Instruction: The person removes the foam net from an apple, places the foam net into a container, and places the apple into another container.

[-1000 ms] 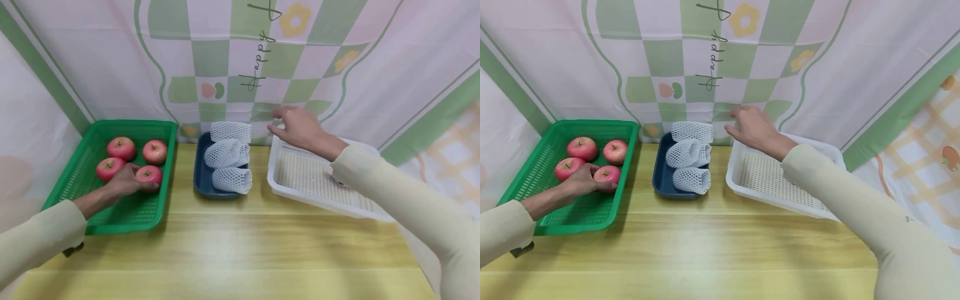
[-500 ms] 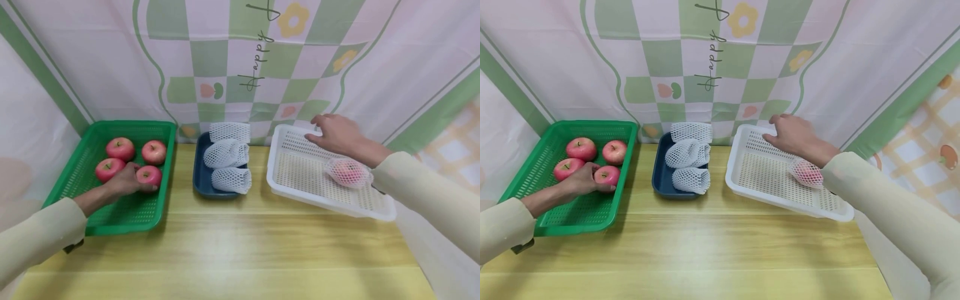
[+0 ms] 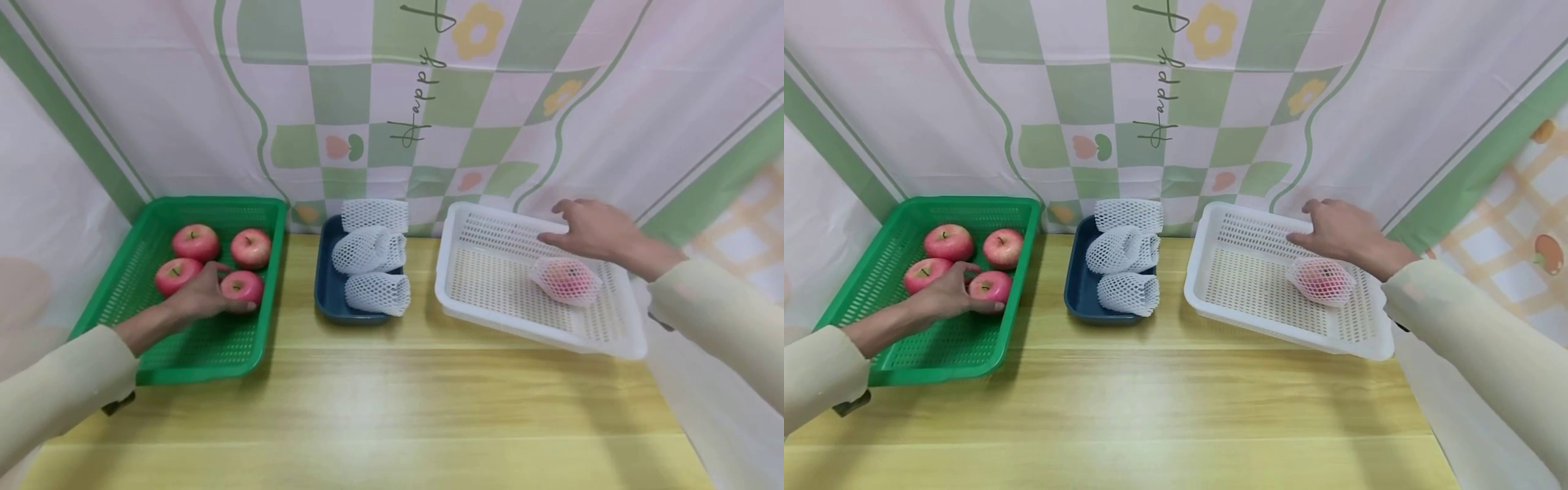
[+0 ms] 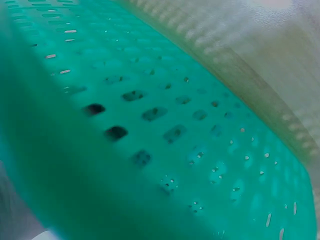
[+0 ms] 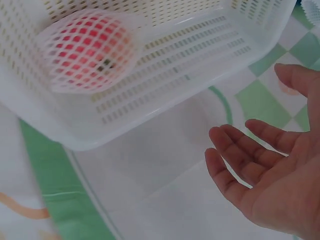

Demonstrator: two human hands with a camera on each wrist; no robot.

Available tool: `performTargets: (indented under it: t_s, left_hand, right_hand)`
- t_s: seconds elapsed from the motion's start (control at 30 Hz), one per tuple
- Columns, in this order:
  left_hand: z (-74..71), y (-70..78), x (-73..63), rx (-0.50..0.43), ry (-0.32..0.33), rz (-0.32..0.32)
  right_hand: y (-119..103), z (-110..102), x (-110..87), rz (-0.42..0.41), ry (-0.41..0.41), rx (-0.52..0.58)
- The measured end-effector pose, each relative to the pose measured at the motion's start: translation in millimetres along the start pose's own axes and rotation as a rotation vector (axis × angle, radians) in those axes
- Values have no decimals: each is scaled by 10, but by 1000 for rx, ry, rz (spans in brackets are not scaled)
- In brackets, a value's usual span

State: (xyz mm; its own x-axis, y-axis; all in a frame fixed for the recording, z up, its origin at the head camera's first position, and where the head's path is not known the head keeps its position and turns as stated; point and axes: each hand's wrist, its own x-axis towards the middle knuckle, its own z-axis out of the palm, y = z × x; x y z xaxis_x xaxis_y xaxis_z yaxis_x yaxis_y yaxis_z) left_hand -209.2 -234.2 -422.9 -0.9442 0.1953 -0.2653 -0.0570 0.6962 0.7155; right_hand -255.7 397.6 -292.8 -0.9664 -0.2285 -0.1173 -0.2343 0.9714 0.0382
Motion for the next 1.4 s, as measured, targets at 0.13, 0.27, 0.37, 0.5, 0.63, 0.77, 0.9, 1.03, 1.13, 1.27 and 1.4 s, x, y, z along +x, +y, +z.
performTargets:
  t_s: [0.13,0.27,0.37,0.5,0.63,0.77,0.9,1.03,1.13,1.27,1.4]
  left_hand:
    - [-53,5,-42,19,-5,-15]
    - [-104,12,-71,25,0,-10]
    - [-138,29,-88,26,2,-11]
    - [-175,68,-110,28,9,-14]
    - [-198,113,-120,37,26,-12]
    - [-220,143,-132,20,22,-12]
    - [-239,164,-139,2,20,-16]
    - [-262,196,-139,27,43,-12]
    - [-280,225,-139,43,49,-7]
    - [-287,267,-156,42,47,-8]
    - [-274,310,-190,23,37,-9]
  right_hand:
    - [179,86,-49,21,-61,0]
    - [365,223,-97,45,-142,-2]
    - [488,328,-109,66,-196,0]
    - [627,460,-110,70,-232,12]
    - [743,592,-108,49,-248,29]
    - [816,702,-105,46,-258,65]
    - [853,797,-85,32,-264,103]
    - [870,877,-52,46,-294,133]
    - [883,927,-31,49,-303,126]
    - [893,1005,-5,35,-298,120]
    - [874,1084,22,51,-302,153]
